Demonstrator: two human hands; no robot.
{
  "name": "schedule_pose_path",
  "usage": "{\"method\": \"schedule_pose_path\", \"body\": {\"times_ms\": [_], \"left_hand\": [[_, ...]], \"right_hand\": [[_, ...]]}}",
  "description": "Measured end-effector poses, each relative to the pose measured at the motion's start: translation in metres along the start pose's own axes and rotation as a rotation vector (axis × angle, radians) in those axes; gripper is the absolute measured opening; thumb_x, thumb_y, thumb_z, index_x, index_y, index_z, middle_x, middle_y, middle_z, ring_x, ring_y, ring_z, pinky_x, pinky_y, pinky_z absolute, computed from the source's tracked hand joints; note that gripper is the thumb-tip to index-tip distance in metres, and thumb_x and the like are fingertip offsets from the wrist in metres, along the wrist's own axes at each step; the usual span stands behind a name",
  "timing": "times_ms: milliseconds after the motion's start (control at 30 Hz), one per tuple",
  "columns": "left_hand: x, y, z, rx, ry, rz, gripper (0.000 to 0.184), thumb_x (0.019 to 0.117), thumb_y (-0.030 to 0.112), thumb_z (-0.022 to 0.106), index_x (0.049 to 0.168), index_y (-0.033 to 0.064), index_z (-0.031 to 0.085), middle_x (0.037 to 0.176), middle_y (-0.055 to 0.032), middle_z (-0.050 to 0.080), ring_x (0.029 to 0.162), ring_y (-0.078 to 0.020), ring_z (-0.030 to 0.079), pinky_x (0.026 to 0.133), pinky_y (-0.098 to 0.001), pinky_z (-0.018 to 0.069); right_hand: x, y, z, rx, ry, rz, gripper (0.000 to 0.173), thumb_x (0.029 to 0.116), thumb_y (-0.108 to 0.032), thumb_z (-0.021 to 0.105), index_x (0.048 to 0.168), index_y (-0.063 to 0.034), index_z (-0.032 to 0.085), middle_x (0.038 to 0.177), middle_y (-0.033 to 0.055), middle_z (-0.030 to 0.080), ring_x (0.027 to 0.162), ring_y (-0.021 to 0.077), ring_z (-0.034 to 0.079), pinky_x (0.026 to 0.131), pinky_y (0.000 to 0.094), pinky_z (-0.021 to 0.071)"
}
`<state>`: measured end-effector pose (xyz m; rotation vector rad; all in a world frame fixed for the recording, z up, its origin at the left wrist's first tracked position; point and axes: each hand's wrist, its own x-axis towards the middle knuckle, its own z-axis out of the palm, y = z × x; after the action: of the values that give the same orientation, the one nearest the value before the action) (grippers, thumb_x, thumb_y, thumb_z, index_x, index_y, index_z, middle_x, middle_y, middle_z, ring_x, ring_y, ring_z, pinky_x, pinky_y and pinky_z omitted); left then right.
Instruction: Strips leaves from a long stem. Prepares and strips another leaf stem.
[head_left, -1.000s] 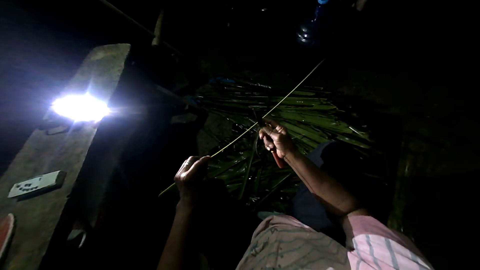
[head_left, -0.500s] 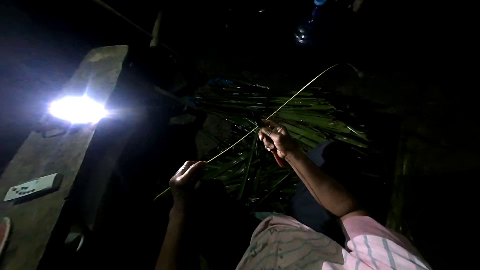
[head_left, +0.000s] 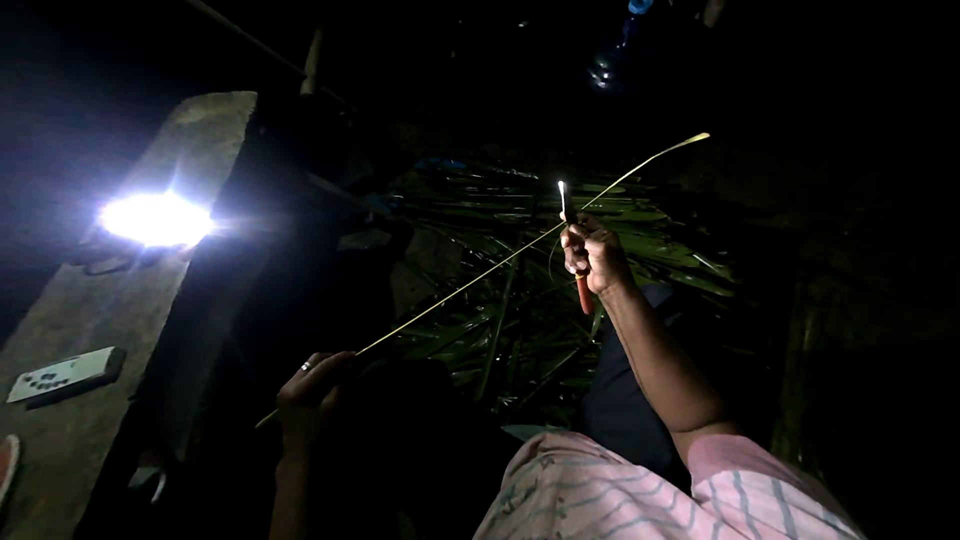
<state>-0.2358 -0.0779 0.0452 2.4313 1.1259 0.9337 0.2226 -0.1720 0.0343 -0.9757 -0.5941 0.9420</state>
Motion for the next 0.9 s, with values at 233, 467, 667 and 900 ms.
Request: {"method": "schedule_pose_path", "body": {"times_ms": [233, 467, 667, 900], "left_hand": [[-0.016, -0.017, -0.017, -0.063, -0.011, -0.049, 0.024, 0.0939, 0.019, 0.06, 0.099, 0.0024, 0.076, 0.093, -0.007, 0.071, 0.087, -0.009, 0.066, 0.082, -0.0256, 0.0548], [-0.035, -0.039, -0.036, -0.058, 0.006, -0.104, 0.025, 0.0954, 0.018, 0.06, 0.103, -0.0007, 0.075, 0.099, -0.0097, 0.072, 0.092, -0.009, 0.066, 0.087, -0.025, 0.0551], [-0.054, -0.06, -0.053, -0.08, 0.063, -0.109, 0.026, 0.0937, 0.011, 0.058, 0.105, -0.0072, 0.073, 0.102, -0.0134, 0.072, 0.096, -0.0067, 0.066, 0.091, -0.0216, 0.0533], [-0.05, -0.066, -0.053, 0.016, 0.362, -0.281, 0.027, 0.1016, 0.008, 0.058, 0.112, -0.0153, 0.064, 0.106, -0.0208, 0.068, 0.094, -0.0029, 0.063, 0.085, -0.0154, 0.0511]], "right_hand": [[0.002, -0.007, -0.011, 0.032, 0.049, -0.045, 0.025, 0.1078, -0.011, 0.04, 0.126, -0.0106, 0.057, 0.074, 0.0007, 0.058, 0.038, 0.0017, 0.035, 0.035, 0.0147, 0.034], [0.012, -0.017, -0.03, 0.055, 0.1, -0.127, 0.02, 0.1065, -0.007, 0.038, 0.116, -0.0114, 0.055, 0.074, -0.0021, 0.059, 0.04, 0.0003, 0.039, 0.037, 0.0143, 0.037], [0.017, -0.029, -0.055, 0.099, 0.133, -0.208, 0.025, 0.103, -0.001, 0.034, 0.112, -0.0141, 0.053, 0.075, -0.0043, 0.06, 0.041, 0.0, 0.04, 0.037, 0.014, 0.0364], [0.026, -0.035, -0.083, 0.259, 0.337, -0.244, 0.02, 0.1076, -0.008, 0.036, 0.103, -0.0187, 0.053, 0.077, -0.0069, 0.062, 0.042, -0.0001, 0.042, 0.038, 0.0138, 0.0387]]}}
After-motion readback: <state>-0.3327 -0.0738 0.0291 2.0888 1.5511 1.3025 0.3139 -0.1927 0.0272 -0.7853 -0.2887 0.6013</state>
